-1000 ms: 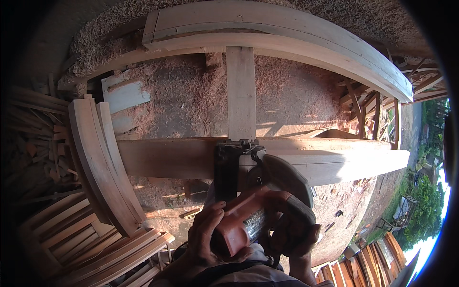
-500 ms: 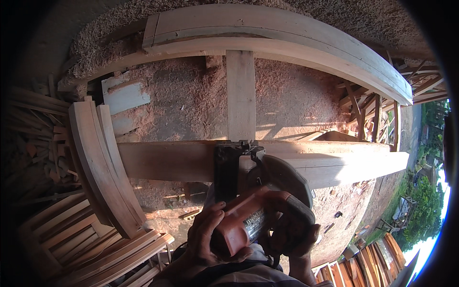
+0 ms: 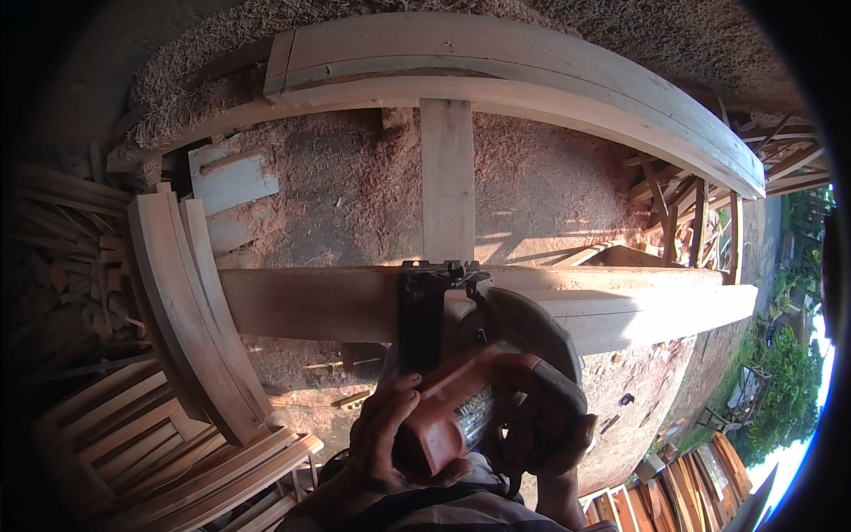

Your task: The person uses a circular saw to cut several wooden planks on a makeshift workbench. They repeatedly position each plank, cut it, and move the cut piece aside. The person also picks up and repositions planks multiple times during the process.

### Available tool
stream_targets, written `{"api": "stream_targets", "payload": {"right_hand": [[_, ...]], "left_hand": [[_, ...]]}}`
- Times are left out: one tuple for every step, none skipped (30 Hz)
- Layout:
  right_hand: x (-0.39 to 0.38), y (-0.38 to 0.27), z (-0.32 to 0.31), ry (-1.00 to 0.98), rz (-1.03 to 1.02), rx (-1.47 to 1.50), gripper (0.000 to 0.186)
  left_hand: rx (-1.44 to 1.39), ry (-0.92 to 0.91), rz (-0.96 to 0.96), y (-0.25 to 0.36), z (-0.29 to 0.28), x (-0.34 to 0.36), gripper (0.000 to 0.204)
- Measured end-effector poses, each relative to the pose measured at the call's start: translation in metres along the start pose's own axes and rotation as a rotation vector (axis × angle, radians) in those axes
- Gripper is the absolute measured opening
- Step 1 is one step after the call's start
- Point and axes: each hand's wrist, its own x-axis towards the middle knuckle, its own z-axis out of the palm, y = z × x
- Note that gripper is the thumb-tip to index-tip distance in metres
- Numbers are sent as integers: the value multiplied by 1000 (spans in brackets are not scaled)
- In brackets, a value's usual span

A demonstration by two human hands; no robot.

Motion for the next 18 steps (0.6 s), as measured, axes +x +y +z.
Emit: {"api": "stream_targets", "payload": {"right_hand": [[1,0,0,2,-1,-3,114],[1,-1,1,3,-2,-6,114],[2,-1,1,5,0,3,114],[2,-2,1,6,4,5,114],[2,-2,2,6,7,7,114],[2,-4,2,5,12,1,114],[2,-5,1,6,20,1,114],[2,-5,1,6,27,0,114],[2,-5,0,7,36,4,114],[2,-2,-2,-26,20,71,114],[2,0,-5,-62,8,138,114],[5,7,-9,-136,-27,267,114],[6,8,-10,-139,-31,279,115],[6,8,-11,-143,-35,290,115],[4,3,-9,-77,-7,184,115],[4,-1,-7,-36,8,117,116],[5,-5,-4,5,26,51,116],[6,-8,-1,21,29,25,117]], "left_hand": [[0,-8,-2,0,-1,1,101],[1,-16,-4,0,-1,2,101],[1,-15,0,0,-1,3,101],[1,-14,4,-1,-1,4,101],[1,-13,8,-1,-1,5,101],[0,-16,5,-1,-1,5,101],[-1,-18,1,-1,-1,4,102],[-2,-21,-3,-1,-1,4,102],[0,-23,-5,-1,-1,4,102],[-1,-25,-6,-1,-1,5,102],[0,-27,-8,-1,-1,5,102],[5,-27,-6,-1,-1,6,102],[10,-27,-3,0,-1,7,102],[15,-27,-1,0,-1,8,103],[13,-25,-3,0,-1,9,102],[11,-21,-5,0,0,10,102],[9,-19,-7,0,0,11,102],[7,-19,-7,0,0,12,102]]}}
